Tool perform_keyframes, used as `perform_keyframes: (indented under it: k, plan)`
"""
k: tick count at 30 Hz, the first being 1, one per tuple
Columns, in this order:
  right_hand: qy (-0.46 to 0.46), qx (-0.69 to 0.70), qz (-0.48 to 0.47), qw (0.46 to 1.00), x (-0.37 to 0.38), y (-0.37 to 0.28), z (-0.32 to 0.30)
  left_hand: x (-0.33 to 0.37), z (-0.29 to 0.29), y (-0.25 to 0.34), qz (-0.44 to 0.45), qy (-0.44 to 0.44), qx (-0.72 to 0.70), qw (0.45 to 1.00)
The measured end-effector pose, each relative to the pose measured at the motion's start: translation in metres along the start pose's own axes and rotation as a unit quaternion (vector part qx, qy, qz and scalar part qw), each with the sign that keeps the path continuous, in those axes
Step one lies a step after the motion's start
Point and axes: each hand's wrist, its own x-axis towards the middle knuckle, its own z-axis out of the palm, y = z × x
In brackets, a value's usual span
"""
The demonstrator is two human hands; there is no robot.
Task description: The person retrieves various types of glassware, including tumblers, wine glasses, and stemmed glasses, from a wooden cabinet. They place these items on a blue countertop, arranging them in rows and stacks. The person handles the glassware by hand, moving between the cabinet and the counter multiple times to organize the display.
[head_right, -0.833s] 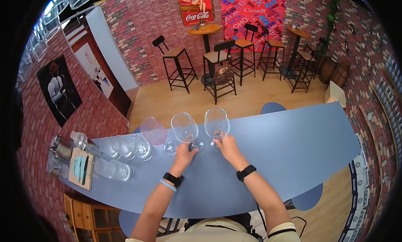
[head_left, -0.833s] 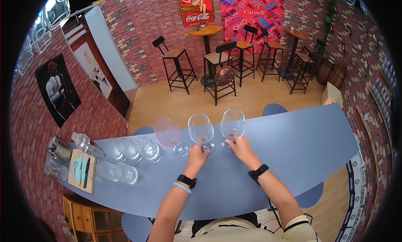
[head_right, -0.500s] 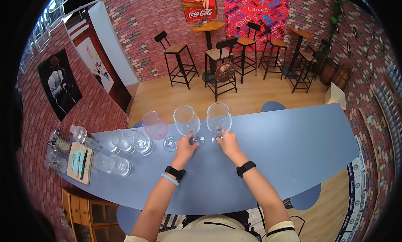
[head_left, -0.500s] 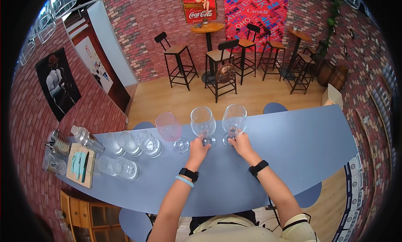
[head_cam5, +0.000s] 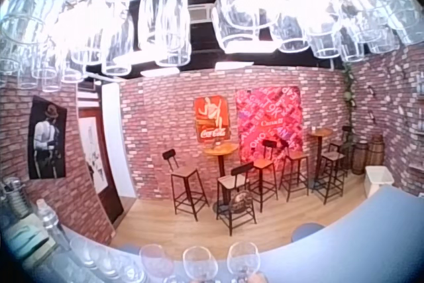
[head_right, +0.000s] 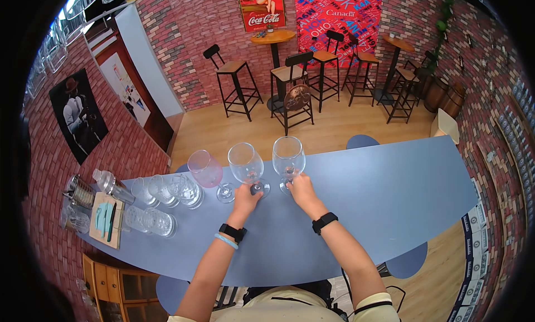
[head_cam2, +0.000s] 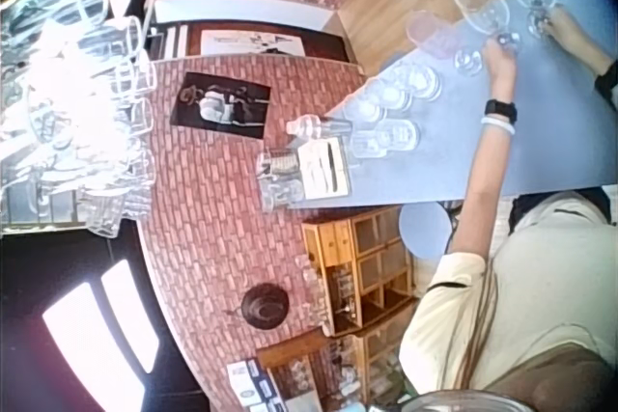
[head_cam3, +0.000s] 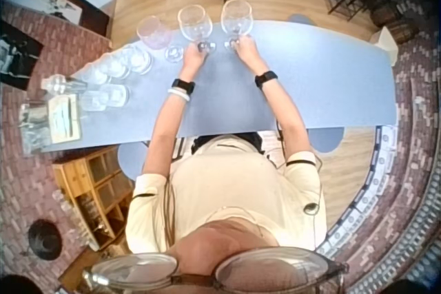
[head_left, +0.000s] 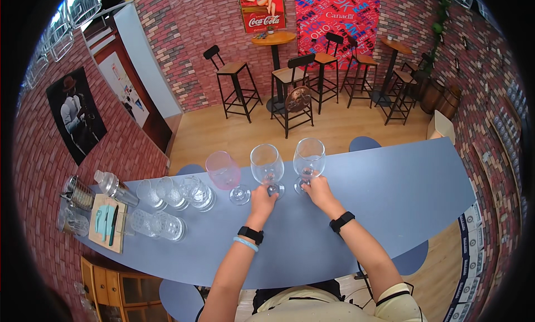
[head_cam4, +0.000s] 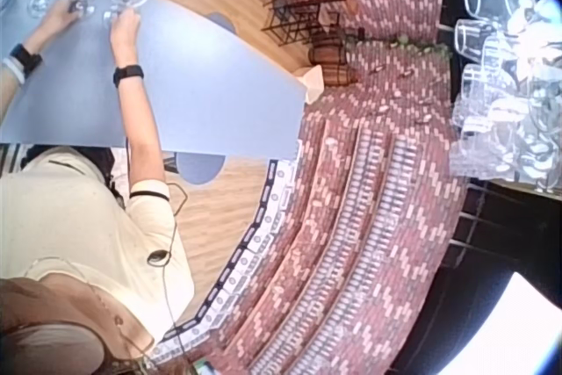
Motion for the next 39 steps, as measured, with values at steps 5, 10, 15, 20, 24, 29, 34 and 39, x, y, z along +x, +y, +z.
perform_keyframes:
  k: [5, 10, 15, 20, 24, 29, 34, 39]
  plan:
    - [-0.014, -0.033, -0.002, 0.999, 0.001, -0.003, -0.001, 0.000, 0.000, -0.001, 0.006, 0.002, -0.004, 1.000]
    - [-0.010, -0.033, 0.000, 0.999, 0.001, -0.001, 0.002, -0.001, -0.001, 0.003, -0.003, -0.002, -0.015, 1.000]
    - [-0.012, -0.034, -0.002, 0.999, 0.001, -0.004, 0.003, -0.002, -0.001, 0.003, 0.008, 0.009, -0.024, 1.000]
    - [-0.016, -0.033, 0.000, 0.999, 0.001, -0.001, 0.006, -0.002, 0.000, 0.003, 0.024, 0.021, -0.034, 0.999]
    - [-0.017, 0.006, 0.035, 0.999, 0.001, -0.006, 0.005, -0.002, -0.001, 0.004, 0.002, 0.003, -0.029, 1.000]
    - [-0.063, 0.004, 0.075, 0.995, -0.001, -0.020, -0.010, -0.002, -0.004, 0.007, 0.016, -0.019, -0.062, 0.998]
    - [-0.124, 0.015, 0.146, 0.981, -0.032, -0.028, -0.055, -0.017, -0.021, 0.015, 0.005, -0.060, -0.034, 0.998]
    - [-0.185, 0.128, 0.160, 0.961, -0.109, -0.059, -0.135, -0.082, -0.052, 0.016, -0.011, -0.055, -0.116, 0.992]
